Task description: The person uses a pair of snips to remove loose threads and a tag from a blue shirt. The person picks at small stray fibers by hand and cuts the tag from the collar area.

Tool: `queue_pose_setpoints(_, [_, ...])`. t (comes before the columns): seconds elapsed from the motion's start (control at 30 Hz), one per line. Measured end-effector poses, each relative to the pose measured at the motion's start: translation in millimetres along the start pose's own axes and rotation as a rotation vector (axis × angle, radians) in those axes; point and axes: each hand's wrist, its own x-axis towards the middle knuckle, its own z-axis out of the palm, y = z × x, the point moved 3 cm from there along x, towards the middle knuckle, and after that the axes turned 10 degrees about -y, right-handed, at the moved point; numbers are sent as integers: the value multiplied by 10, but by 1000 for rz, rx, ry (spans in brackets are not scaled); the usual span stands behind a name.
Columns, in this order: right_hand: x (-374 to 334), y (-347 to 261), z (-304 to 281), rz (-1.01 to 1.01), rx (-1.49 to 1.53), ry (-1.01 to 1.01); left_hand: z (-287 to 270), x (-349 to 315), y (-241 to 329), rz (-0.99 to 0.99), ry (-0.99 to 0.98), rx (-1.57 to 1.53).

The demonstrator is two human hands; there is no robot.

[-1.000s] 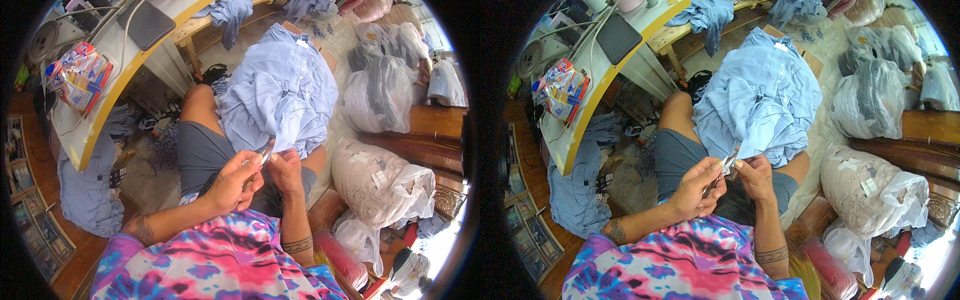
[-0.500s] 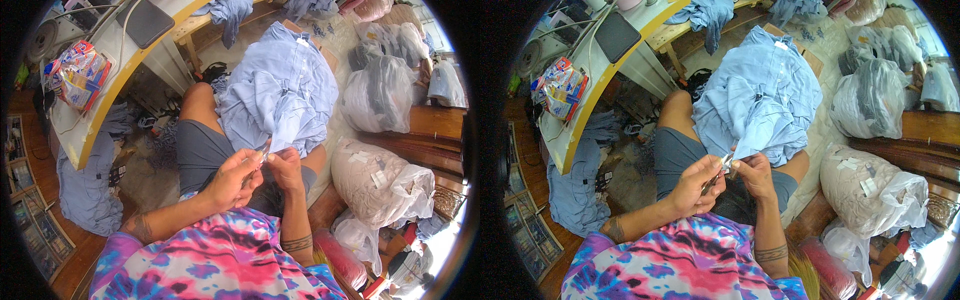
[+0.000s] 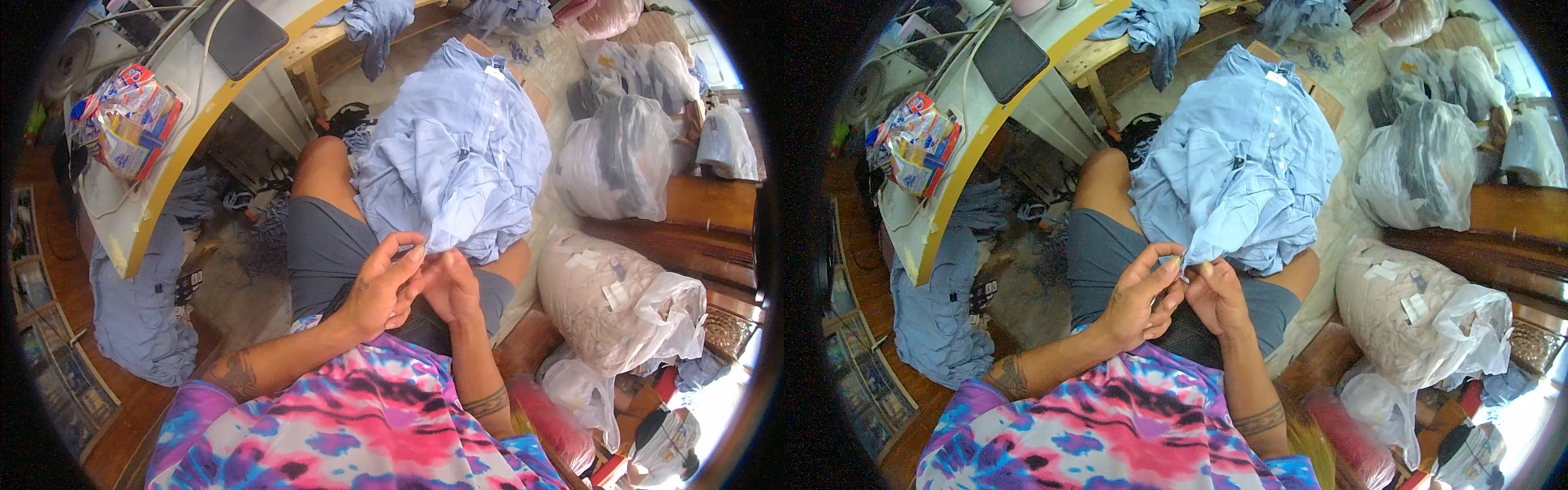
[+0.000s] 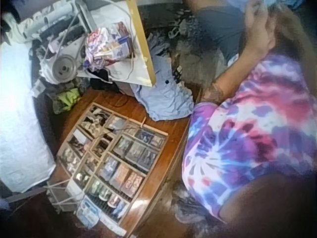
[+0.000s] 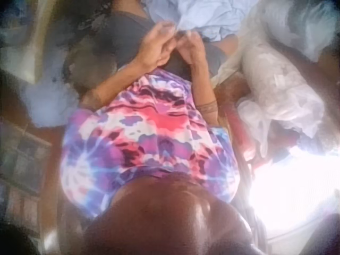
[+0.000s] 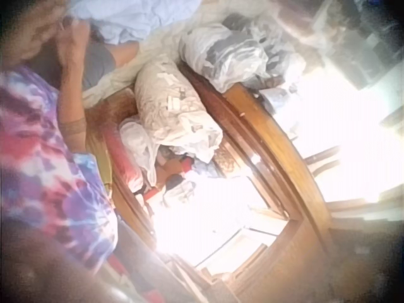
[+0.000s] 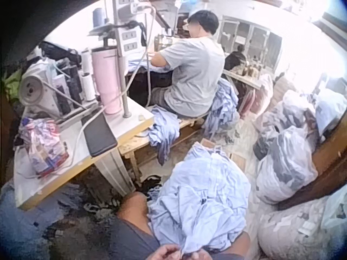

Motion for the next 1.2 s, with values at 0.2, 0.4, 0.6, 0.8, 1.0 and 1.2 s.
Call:
queue_pose_setpoints(0.2, [78,67,112,-13,-153,162,-55,18,14,19,-16,-100])
queue_pose_setpoints(0.4, [65,2,105,-33,-311,133,-55,42,-41,15,0,-235])
queue_pose_setpoints(0.6, [-15,-77,68,6,-427,176,-18,10,-5,-35,3,-328])
queue_pose_setpoints(0.8, [-59,-183,86,105,-652,154,-33,-29,-55,-42,17,-320])
queue_pose_setpoints(1.0, [-90,-228,65,153,-596,122,5,-8,-92,-52,33,-357])
queue_pose_setpoints(1.2, [-117,-339,33,217,-758,70,0,-36,-123,-98,44,-373])
